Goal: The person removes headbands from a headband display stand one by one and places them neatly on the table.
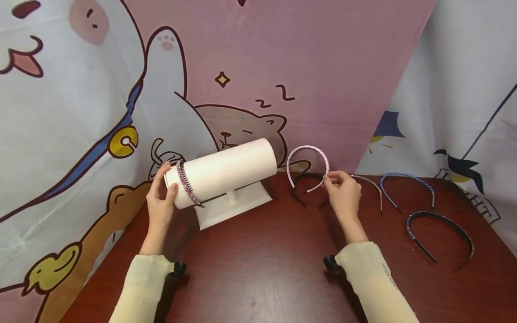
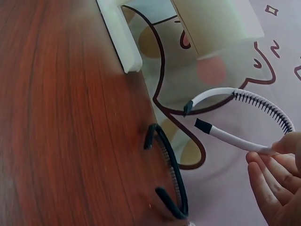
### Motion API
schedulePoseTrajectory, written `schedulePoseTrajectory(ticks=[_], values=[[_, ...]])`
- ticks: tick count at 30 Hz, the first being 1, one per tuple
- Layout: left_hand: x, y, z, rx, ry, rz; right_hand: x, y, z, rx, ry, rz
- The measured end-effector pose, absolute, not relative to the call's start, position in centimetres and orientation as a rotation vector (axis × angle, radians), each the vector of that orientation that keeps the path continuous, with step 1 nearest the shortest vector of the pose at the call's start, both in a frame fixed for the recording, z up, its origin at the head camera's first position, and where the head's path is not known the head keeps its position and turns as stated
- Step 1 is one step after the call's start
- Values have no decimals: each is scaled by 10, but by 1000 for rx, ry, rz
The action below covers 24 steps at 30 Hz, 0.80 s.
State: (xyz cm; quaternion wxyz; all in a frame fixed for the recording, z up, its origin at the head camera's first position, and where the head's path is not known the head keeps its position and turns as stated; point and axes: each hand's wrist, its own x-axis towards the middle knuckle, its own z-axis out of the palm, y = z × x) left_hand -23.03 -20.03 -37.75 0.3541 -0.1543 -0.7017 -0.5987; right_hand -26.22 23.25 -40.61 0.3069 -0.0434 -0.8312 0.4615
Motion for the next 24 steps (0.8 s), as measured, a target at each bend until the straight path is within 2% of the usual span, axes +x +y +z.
schedulePoseTrajectory(ticks=[9,24], values=[[-251,-212,-401,-403,-1796,-1557,-247,257,-407,-135,-2281,1100],[-251,-211,-402,-414,-1786,-1567,-218,297,-412,-137,-2498,1055]])
